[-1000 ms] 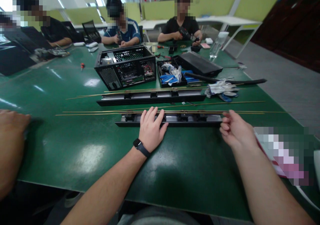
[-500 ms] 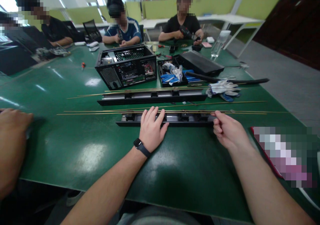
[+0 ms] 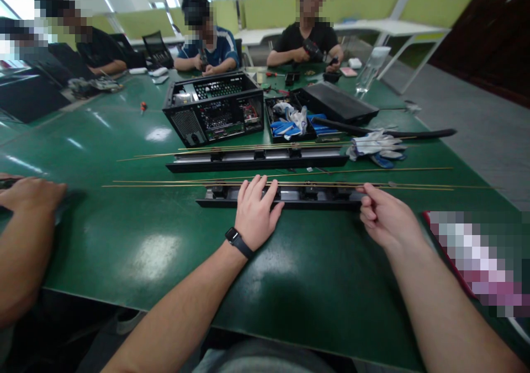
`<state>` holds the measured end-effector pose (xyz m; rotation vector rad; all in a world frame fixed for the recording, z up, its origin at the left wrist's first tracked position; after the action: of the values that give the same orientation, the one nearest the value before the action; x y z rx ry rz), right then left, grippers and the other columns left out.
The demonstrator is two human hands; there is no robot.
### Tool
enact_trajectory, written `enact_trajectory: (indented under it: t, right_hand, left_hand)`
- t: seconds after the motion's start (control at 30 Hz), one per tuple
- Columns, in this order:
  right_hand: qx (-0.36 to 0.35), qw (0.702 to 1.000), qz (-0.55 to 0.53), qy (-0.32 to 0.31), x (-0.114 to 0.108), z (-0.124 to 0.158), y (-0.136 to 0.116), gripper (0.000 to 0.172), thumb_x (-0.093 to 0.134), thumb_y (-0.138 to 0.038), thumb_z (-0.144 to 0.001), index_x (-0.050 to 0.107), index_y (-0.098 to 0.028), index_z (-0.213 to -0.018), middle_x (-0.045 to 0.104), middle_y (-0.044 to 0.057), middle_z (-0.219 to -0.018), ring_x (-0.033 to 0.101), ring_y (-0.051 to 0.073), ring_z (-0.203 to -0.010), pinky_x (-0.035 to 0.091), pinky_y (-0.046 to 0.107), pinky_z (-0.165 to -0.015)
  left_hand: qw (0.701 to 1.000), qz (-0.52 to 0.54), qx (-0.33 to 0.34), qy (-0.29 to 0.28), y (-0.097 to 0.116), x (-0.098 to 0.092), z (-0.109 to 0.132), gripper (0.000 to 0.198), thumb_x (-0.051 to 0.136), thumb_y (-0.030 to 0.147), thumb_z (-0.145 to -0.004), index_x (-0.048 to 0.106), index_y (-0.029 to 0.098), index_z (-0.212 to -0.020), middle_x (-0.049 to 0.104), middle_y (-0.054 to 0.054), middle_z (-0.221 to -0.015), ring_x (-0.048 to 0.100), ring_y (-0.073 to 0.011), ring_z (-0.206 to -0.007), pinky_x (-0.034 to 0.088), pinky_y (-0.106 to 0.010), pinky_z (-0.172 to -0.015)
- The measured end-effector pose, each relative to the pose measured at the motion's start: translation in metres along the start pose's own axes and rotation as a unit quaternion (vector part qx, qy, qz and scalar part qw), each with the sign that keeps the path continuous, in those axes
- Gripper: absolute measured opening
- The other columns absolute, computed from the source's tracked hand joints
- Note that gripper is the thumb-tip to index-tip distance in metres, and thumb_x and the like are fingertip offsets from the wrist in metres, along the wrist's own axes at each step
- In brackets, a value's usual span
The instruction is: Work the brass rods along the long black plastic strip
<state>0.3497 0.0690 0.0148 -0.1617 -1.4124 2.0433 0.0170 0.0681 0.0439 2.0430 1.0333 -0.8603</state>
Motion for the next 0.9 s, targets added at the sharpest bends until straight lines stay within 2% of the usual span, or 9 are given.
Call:
enact_trajectory:
  t: [0.2, 0.43, 0.6, 0.73, 0.9]
  right_hand:
    - [0.008, 1.0, 0.003, 0.001, 0.0, 0.001, -0.001, 0.018, 0.085, -0.024, -0.117, 0.075, -0.022, -0.102, 0.059, -0.007, -0.066, 0.042, 0.005, -0.038, 0.032, 0.013, -0.032]
    - [0.012, 1.0, 0.005, -0.004, -0.003, -0.004, 0.0, 0.021, 0.089, -0.028, -0.115, 0.075, -0.023, -0.101, 0.058, -0.008, -0.066, 0.043, 0.007, -0.038, 0.029, 0.016, -0.031]
    - [0.014, 1.0, 0.0, -0.002, -0.006, -0.006, 0.0, 0.02, 0.083, -0.024, -0.118, 0.076, -0.021, -0.099, 0.058, -0.007, -0.066, 0.042, 0.006, -0.038, 0.029, 0.016, -0.032]
    - [0.009, 1.0, 0.006, -0.009, -0.006, -0.009, 0.001, 0.022, 0.091, -0.028, -0.113, 0.076, -0.023, -0.099, 0.058, -0.008, -0.066, 0.042, 0.006, -0.037, 0.029, 0.016, -0.033]
    - [0.003, 1.0, 0.006, -0.014, -0.012, -0.016, 0.003, 0.019, 0.087, -0.029, -0.116, 0.076, -0.023, -0.102, 0.059, -0.007, -0.067, 0.043, 0.007, -0.04, 0.026, 0.018, -0.033]
  left_hand:
    - [1.0, 0.001, -0.002, -0.005, 0.0, 0.0, 0.0, 0.052, 0.075, 0.033, -0.12, 0.078, 0.024, -0.171, 0.075, -0.021, -0.18, 0.065, -0.0434, -0.176, 0.044, -0.074, -0.153]
    - [1.0, -0.01, 0.003, -0.001, 0.0, 0.001, 0.0, 0.052, 0.077, 0.032, -0.12, 0.078, 0.021, -0.17, 0.075, -0.023, -0.18, 0.066, -0.0439, -0.176, 0.045, -0.072, -0.152]
    - [1.0, -0.008, 0.001, 0.0, 0.0, 0.001, 0.0, 0.052, 0.078, 0.032, -0.119, 0.078, 0.022, -0.17, 0.075, -0.022, -0.18, 0.066, -0.044, -0.176, 0.046, -0.072, -0.152]
    - [1.0, -0.009, 0.008, 0.011, 0.001, 0.0, 0.001, 0.051, 0.076, 0.032, -0.12, 0.078, 0.021, -0.169, 0.076, -0.023, -0.179, 0.067, -0.0436, -0.175, 0.047, -0.071, -0.151]
    - [1.0, -0.01, 0.013, 0.017, 0.001, -0.001, 0.001, 0.05, 0.076, 0.033, -0.12, 0.078, 0.02, -0.169, 0.076, -0.023, -0.178, 0.068, -0.0433, -0.174, 0.048, -0.071, -0.151]
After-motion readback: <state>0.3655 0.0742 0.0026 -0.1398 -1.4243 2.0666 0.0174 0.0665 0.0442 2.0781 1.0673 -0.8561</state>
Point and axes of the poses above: each hand's wrist, its own z-axis away from the middle knuckle, its own x-axis out of the palm, y = z × x, the point moved 8 cm from there along -z, towards the middle knuckle
